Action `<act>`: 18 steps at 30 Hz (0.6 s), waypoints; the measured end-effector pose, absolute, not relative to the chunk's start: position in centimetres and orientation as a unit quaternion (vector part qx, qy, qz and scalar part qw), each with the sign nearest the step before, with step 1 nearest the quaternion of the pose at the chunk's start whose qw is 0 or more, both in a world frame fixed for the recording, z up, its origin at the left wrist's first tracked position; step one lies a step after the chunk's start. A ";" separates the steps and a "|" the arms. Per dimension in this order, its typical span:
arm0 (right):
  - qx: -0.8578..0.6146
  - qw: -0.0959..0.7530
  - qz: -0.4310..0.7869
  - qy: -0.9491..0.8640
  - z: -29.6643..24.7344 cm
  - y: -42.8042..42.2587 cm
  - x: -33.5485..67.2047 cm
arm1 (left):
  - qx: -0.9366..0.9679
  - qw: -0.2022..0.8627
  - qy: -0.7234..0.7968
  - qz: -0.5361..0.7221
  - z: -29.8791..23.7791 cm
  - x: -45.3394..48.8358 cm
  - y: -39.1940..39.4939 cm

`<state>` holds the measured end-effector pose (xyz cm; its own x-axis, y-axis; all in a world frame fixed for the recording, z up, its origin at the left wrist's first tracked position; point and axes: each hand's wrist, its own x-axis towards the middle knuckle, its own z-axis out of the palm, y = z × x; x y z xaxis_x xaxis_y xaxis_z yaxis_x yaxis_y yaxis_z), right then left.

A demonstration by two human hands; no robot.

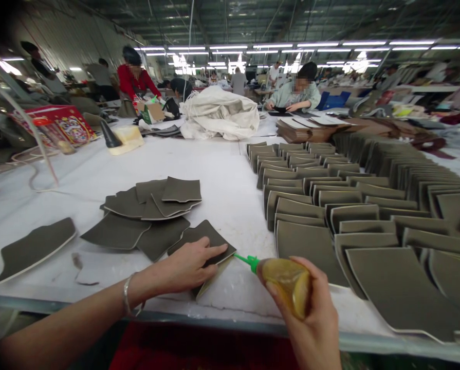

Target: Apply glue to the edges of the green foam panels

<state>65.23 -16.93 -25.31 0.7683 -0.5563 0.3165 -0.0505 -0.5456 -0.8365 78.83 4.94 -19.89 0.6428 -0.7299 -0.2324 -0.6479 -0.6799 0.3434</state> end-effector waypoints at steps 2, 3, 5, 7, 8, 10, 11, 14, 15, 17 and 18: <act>-0.831 0.438 -0.287 0.190 -25.4 -17.0 65.1 | 0.898 0.117 -0.386 -0.177 -19.9 78.8 5.0; -0.834 0.441 -0.274 0.186 -25.5 -17.0 65.0 | 0.898 0.118 -0.386 -0.175 -19.9 78.9 5.0; -0.840 0.459 -0.234 0.171 -25.9 -16.9 64.6 | 0.898 0.118 -0.386 -0.174 -20.1 78.9 5.0; -0.830 0.491 -0.205 0.164 -26.2 -16.8 64.2 | 0.899 0.117 -0.385 -0.174 -20.2 78.9 5.1; -0.822 0.504 -0.204 0.169 -26.2 -16.6 64.1 | 0.899 0.116 -0.384 -0.174 -20.3 78.8 5.1; -0.805 0.518 -0.216 0.191 -26.1 -15.9 63.9 | 0.900 0.118 -0.382 -0.175 -20.4 78.8 5.1; -0.799 0.521 -0.223 0.202 -25.9 -15.3 63.8 | 0.900 0.120 -0.382 -0.175 -20.4 78.8 5.1; -0.788 0.546 -0.199 0.204 -25.0 -13.2 63.2 | 0.899 0.125 -0.382 -0.175 -20.4 78.8 5.1; -0.783 0.559 -0.185 0.201 -24.7 -12.6 63.0 | 0.899 0.126 -0.381 -0.175 -20.4 78.8 5.1; -0.774 0.571 -0.176 0.208 -24.3 -11.8 62.6 | 0.901 0.127 -0.377 -0.174 -20.4 78.8 5.1; -0.771 0.570 -0.180 0.218 -24.3 -11.6 62.5 | 0.902 0.128 -0.375 -0.173 -20.4 78.7 5.0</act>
<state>62.51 -11.62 -24.29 0.8396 -0.5424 0.0288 -0.1315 -0.2545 -0.9581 78.74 5.04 -20.35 0.6589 -0.7207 -0.2157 -0.6326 -0.6860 0.3595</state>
